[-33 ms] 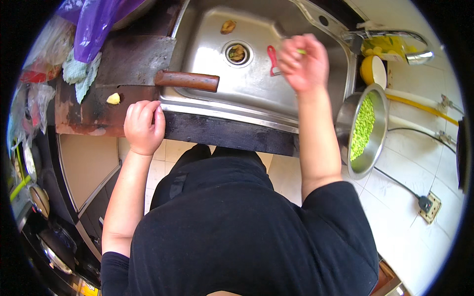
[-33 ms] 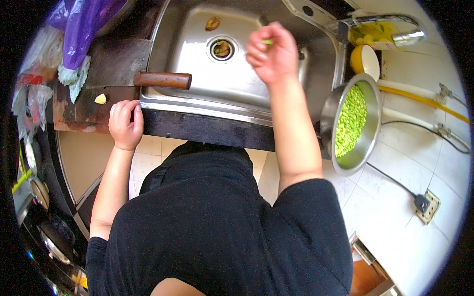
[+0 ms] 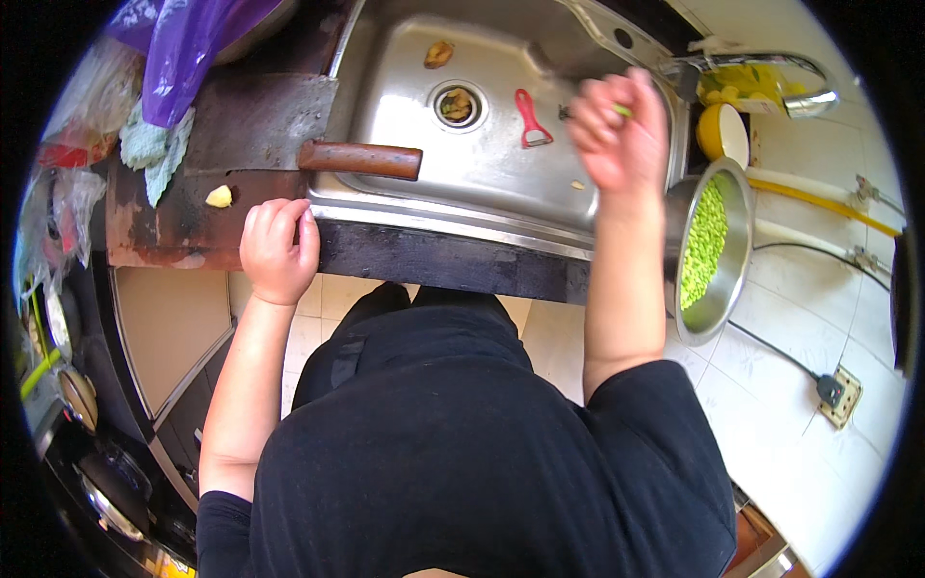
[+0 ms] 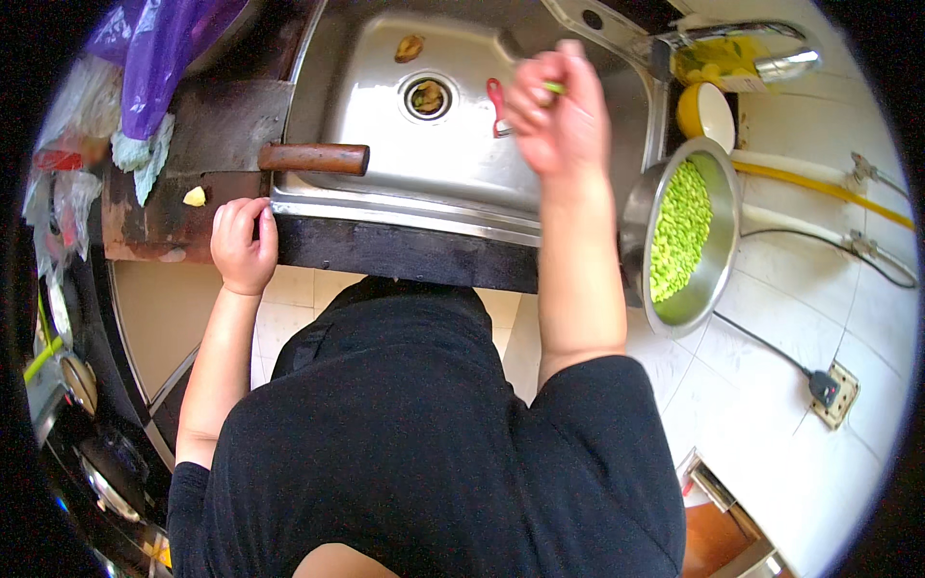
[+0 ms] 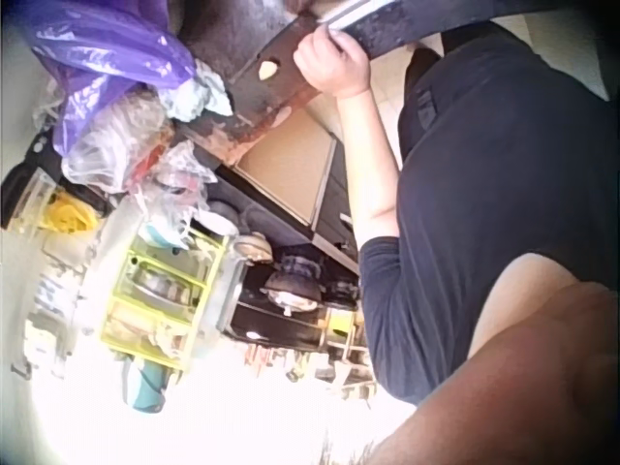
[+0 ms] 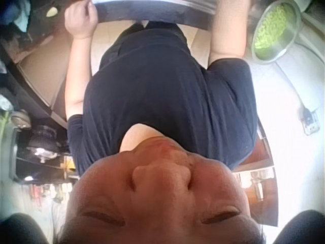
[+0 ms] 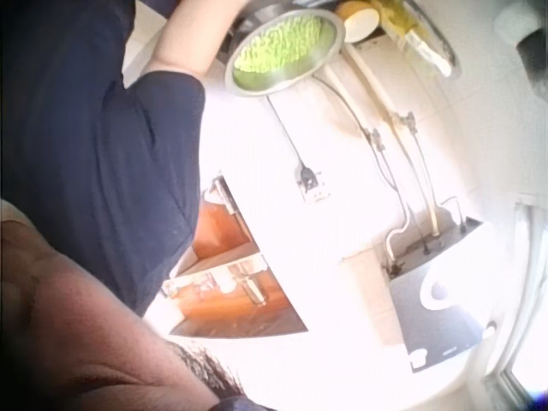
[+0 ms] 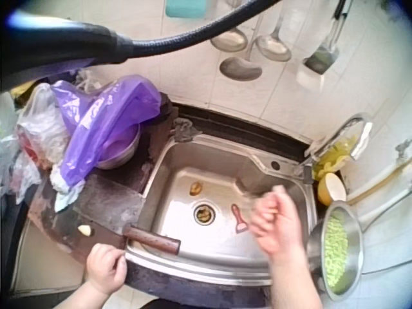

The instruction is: The person washes a large bowl of green edamame beans in a kitchen sink using running water. They agitate the beans with both hands, drain the water, and then briefly clean the sink drain area before returning to rinse the beans again.

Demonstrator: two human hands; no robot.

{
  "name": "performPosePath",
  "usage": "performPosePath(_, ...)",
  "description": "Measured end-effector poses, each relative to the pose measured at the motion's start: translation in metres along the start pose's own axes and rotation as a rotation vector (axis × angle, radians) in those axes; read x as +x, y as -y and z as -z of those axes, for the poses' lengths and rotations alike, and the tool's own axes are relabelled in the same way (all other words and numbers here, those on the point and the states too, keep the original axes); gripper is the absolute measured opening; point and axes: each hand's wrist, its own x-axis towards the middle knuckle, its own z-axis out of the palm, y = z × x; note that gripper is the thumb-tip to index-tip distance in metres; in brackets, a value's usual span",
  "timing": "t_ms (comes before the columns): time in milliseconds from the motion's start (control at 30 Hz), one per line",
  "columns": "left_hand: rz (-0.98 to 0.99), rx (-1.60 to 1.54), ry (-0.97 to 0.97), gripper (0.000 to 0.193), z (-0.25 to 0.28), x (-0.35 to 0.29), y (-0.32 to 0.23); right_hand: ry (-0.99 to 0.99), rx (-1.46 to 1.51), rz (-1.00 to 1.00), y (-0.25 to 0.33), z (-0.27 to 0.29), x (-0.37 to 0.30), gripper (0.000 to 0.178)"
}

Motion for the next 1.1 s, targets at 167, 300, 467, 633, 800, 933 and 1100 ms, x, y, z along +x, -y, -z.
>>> performPosePath(167, -0.003, 0.005, 0.021, 0.012, 0.002, 0.003, -0.004, -0.651, -0.992, 0.983, 0.089, -0.021, -0.090, 0.023)
performPosePath(300, -0.020, -0.002, 0.027, 0.011, 0.002, 0.004, -0.006, -1.101, -1.870, 0.565, 0.134, 0.055, -0.128, 0.026)
performPosePath(467, -0.039, 0.004, 0.046, 0.012, 0.001, 0.005, -0.008, -1.012, -2.364, 0.586, 0.104, 0.046, -0.124, 0.024)
performPosePath(633, -0.029, 0.010, 0.050, 0.012, 0.001, 0.004, -0.005, -0.474, -1.518, 0.476, 0.012, 0.002, -0.035, 0.020)
performPosePath(800, 0.001, 0.003, 0.035, 0.011, 0.001, 0.006, -0.003, -0.124, -1.644, -0.203, -0.112, 0.087, 0.076, 0.024)
performPosePath(933, 0.021, -0.005, 0.038, 0.013, 0.000, 0.009, -0.002, 0.019, -1.886, -0.264, -0.175, 0.149, 0.118, 0.026)
performPosePath(1100, 0.059, 0.010, 0.034, 0.016, 0.000, 0.006, 0.001, -0.121, -2.150, -0.445, -0.197, 0.141, 0.136, 0.027)
